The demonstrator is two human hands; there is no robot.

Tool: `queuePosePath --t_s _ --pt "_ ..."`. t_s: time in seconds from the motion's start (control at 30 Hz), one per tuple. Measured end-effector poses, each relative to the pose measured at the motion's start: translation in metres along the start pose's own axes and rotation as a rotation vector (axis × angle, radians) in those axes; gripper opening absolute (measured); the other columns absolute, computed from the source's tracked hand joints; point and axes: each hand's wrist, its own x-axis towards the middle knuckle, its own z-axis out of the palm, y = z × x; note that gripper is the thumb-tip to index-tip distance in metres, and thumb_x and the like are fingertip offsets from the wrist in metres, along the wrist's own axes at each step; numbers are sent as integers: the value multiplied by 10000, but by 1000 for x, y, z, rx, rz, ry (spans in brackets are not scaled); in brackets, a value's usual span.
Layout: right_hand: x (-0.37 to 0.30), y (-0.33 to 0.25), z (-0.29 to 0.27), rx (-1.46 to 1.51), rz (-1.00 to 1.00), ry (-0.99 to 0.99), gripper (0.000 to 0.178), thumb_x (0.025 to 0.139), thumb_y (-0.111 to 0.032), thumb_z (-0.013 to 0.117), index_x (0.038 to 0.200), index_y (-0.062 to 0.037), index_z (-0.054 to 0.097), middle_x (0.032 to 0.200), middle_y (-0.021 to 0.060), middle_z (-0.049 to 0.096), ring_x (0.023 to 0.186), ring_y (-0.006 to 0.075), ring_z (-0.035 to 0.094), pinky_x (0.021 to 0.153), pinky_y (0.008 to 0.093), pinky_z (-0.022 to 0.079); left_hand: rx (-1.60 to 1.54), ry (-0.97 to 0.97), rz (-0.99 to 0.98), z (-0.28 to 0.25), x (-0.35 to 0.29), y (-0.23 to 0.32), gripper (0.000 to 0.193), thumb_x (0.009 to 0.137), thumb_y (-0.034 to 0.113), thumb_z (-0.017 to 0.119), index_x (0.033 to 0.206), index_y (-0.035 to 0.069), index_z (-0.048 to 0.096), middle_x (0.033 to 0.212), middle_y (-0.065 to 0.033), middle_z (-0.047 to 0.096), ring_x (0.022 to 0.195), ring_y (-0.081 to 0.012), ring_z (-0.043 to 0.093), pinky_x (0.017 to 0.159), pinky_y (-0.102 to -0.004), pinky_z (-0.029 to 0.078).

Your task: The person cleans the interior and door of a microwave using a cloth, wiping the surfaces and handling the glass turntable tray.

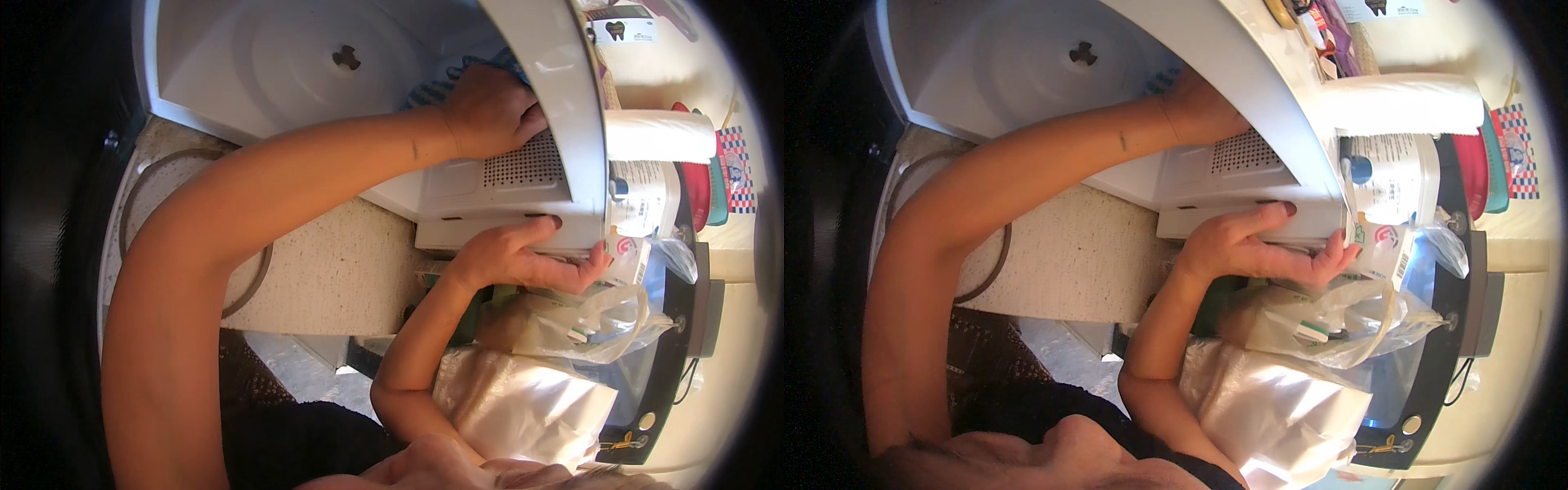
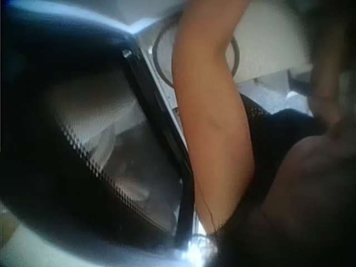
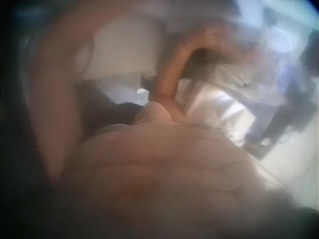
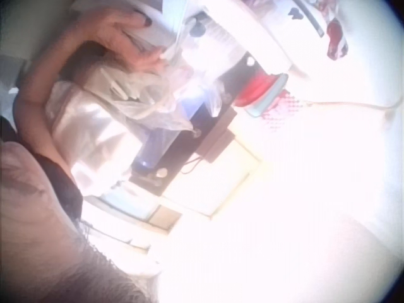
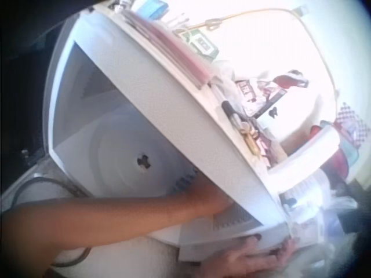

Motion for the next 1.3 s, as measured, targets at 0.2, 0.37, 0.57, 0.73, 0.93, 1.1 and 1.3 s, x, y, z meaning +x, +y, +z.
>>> queuePosePath --t_s 0.2,0.37,0.57,0.73,0.93,1.1,1.3 --pt "7 -4 -2 -104 -35 28 502 828 -73 527 1291 23 356 1287 198 373 1268 396 342 1077 533 256 -88 -103 26 -23 -13 34 236 821 233 585 677 57 649 630 -168 627 575 -362 613 573 -467 500" --pt "7 2 -5 -48 -17 29 455 859 -117 547 1253 45 387 1334 265 340 1312 439 300 1058 567 247 -179 -276 -238 -45 -26 69 228 835 172 565 702 -4 620 650 -227 610 620 -418 603 611 -497 498" --pt "7 -1 -6 -34 46 28 463 849 -80 547 1268 49 396 1396 315 317 1323 451 302 1079 517 252 26 -350 -438 -31 17 60 290 892 193 567 1043 -46 631 1022 -235 661 940 -336 643 815 -365 511" --pt "17 -12 -8 -29 51 37 445 846 -57 554 1255 44 412 1321 278 430 1250 466 400 1044 521 315 -1025 58 -1062 -46 26 46 332 986 241 453 1204 16 562 1139 -123 638 1002 -226 629 891 -347 509" --pt "5 -2 -10 140 180 -9 447 838 -59 552 1257 35 428 1288 221 460 1288 447 386 1052 522 297 -1234 275 -1321 -72 25 104 339 1005 233 377 1162 0 566 1114 -132 645 1008 -236 634 904 -378 520" --pt "9 -4 -11 5 134 -31 438 846 -39 566 1254 38 426 1214 219 520 1202 441 470 1000 481 376 -1276 166 -1148 -96 35 122 326 990 201 378 1142 -14 570 1066 -133 658 927 -253 660 810 -371 555" --pt "0 5 -11 33 184 -97 437 848 -3 570 1257 40 423 1165 218 555 1026 410 571 898 433 451 -1370 237 -1195 -79 48 120 375 986 252 395 1181 -23 560 1120 -157 649 965 -286 655 862 -398 549"
